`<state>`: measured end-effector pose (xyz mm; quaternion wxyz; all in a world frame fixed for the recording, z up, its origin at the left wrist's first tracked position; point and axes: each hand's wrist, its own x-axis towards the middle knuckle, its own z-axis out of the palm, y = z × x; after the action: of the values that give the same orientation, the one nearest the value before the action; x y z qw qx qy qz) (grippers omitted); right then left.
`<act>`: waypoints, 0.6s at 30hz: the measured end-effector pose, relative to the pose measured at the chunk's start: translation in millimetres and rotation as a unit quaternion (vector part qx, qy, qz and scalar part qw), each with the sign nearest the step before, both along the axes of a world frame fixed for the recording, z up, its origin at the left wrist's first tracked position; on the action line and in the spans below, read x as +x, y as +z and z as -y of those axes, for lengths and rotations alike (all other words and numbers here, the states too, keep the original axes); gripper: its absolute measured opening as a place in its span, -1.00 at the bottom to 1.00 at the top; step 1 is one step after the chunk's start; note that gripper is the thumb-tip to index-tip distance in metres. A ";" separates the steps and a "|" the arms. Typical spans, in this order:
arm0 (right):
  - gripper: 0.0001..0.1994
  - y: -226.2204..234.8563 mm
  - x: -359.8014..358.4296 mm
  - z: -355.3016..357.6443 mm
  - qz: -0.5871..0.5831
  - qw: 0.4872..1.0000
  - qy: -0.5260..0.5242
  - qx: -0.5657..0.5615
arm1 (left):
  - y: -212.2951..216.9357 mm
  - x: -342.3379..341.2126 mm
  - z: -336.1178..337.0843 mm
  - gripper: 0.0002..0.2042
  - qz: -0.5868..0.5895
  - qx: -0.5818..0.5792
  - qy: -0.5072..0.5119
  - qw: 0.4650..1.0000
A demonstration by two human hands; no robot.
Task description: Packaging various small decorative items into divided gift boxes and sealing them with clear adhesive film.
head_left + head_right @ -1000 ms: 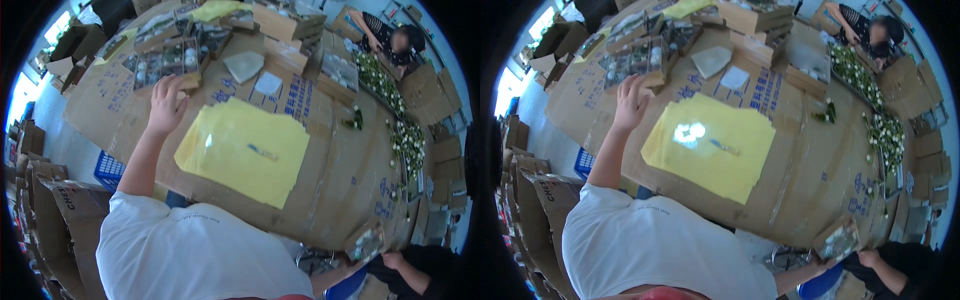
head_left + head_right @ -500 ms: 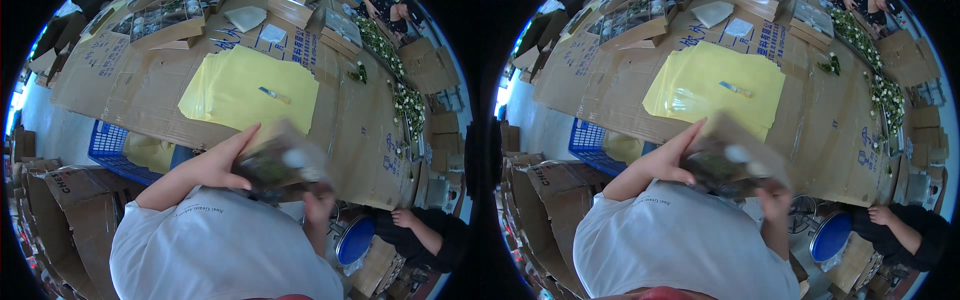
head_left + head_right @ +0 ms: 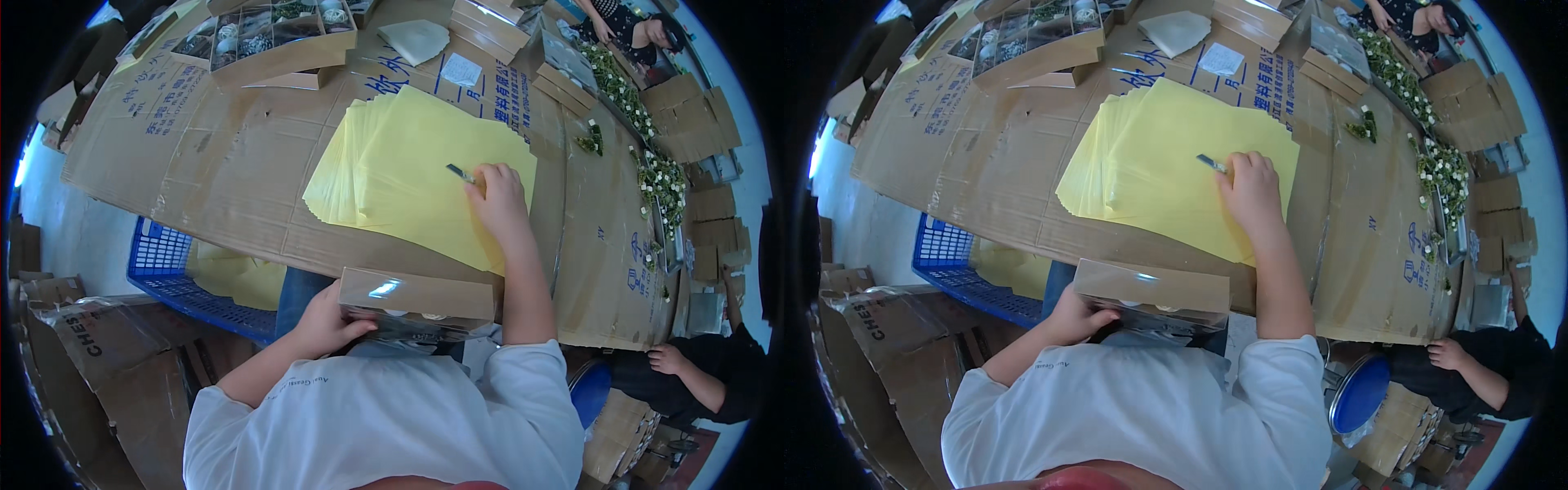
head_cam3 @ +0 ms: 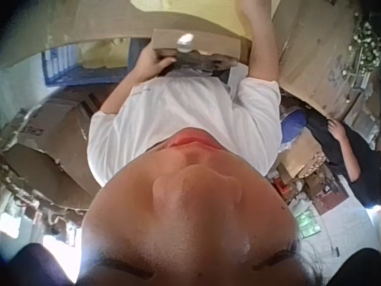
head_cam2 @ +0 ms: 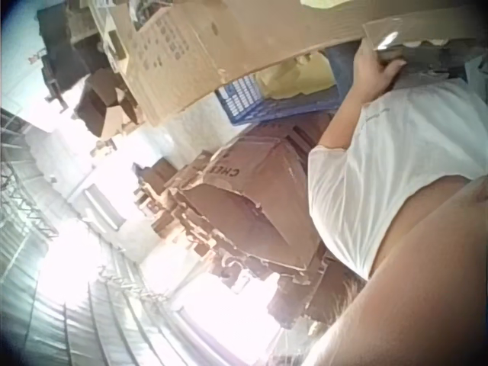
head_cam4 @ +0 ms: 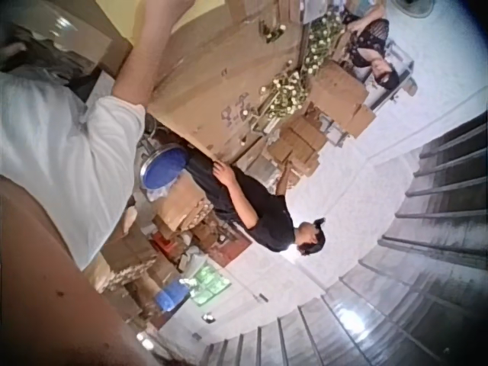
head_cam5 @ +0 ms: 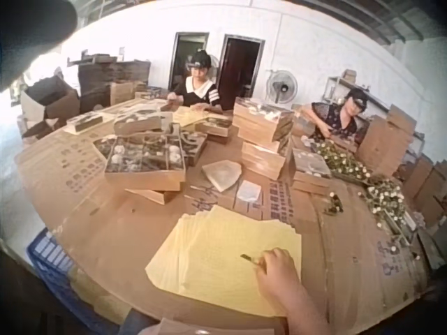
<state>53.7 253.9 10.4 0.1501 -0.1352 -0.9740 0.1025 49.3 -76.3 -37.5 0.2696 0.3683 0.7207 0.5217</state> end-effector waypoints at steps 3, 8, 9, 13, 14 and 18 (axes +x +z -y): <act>-0.82 -11.6 -5.0 -0.9 0.018 0.997 0.020 -0.069 | 32.2 -30.1 11.1 -0.44 0.005 -0.094 -0.131 0.987; -0.85 -1.9 -5.2 13.2 0.016 0.992 0.103 -0.072 | 77.2 -118.5 15.2 -0.56 0.158 0.037 -0.163 0.973; -0.84 -1.7 -6.2 18.5 -0.005 0.987 0.147 -0.061 | 79.2 -127.0 -3.5 -0.63 0.097 0.066 -0.068 0.991; -0.77 -3.6 -2.9 30.8 -0.015 0.976 0.216 -0.013 | 51.7 -148.3 -86.3 -0.74 -0.348 0.042 -0.020 0.936; -0.75 -4.4 -4.1 32.3 -0.026 0.978 0.206 0.004 | 34.9 -147.9 -96.9 -0.72 -0.418 0.041 -0.055 0.906; -0.73 -10.6 -10.9 33.8 -0.049 0.979 0.200 0.013 | 27.3 -136.1 -99.3 -0.69 -0.453 -0.036 -0.097 0.885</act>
<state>42.7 220.1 -0.2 0.1758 0.0692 -0.9741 0.1242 -86.9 23.1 -10.2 -0.0240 0.6231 0.7432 0.2424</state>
